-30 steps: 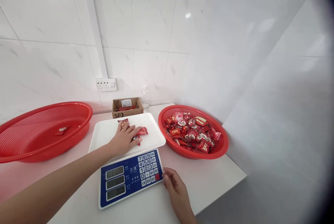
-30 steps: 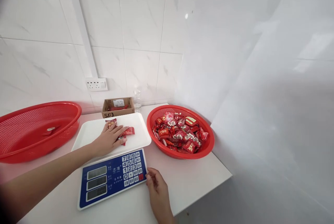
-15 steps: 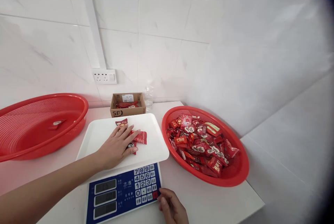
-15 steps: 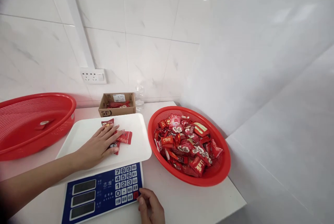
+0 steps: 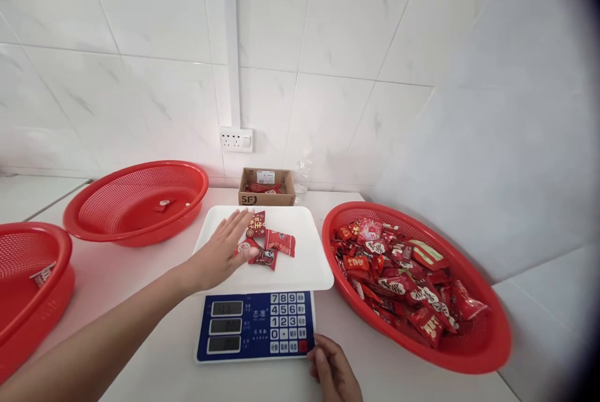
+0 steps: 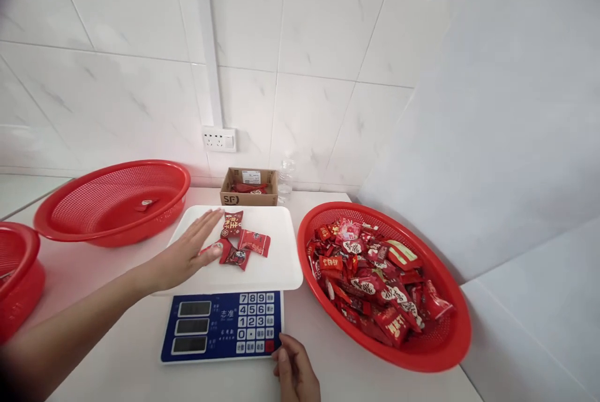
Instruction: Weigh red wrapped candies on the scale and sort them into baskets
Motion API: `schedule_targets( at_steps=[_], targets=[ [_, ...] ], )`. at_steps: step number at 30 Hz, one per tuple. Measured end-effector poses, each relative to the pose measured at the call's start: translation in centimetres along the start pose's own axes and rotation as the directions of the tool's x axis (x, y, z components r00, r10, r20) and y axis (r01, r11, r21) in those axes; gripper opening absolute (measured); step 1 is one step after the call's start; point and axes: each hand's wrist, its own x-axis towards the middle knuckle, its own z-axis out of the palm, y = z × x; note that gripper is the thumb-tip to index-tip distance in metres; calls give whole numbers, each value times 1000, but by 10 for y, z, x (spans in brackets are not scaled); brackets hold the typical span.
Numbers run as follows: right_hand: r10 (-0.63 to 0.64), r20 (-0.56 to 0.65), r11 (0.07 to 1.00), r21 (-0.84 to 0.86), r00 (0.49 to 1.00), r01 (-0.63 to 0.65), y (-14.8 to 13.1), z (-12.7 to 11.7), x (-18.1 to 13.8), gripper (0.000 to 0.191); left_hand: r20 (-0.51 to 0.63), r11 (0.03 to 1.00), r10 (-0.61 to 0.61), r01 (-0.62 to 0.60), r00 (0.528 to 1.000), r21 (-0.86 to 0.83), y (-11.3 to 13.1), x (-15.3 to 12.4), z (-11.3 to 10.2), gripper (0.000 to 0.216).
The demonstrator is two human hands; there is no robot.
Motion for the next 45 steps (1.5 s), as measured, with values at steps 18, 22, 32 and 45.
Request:
schedule_targets(
  at_steps=[18, 22, 32, 45],
  targets=[
    [-110, -16, 937, -335, 994, 98, -12, 7, -9, 43, -149, 960, -226, 195, 963, -200, -78, -148, 28, 51],
    [-256, -84, 862, -472, 963, 187, -21, -5, -8, 38, -156, 969, -200, 171, 967, -179, -88, -142, 37, 47],
    [-405, 162, 399, -854, 900, 334, -142, -59, 115, 30, -325, 966, -214, 151, 921, -209, -95, -90, 35, 42],
    [7, 119, -11, -993, 993, 120, -142, -77, 180, 44, -395, 987, -83, 19, 915, -162, -78, -78, 38, 40]
  ],
)
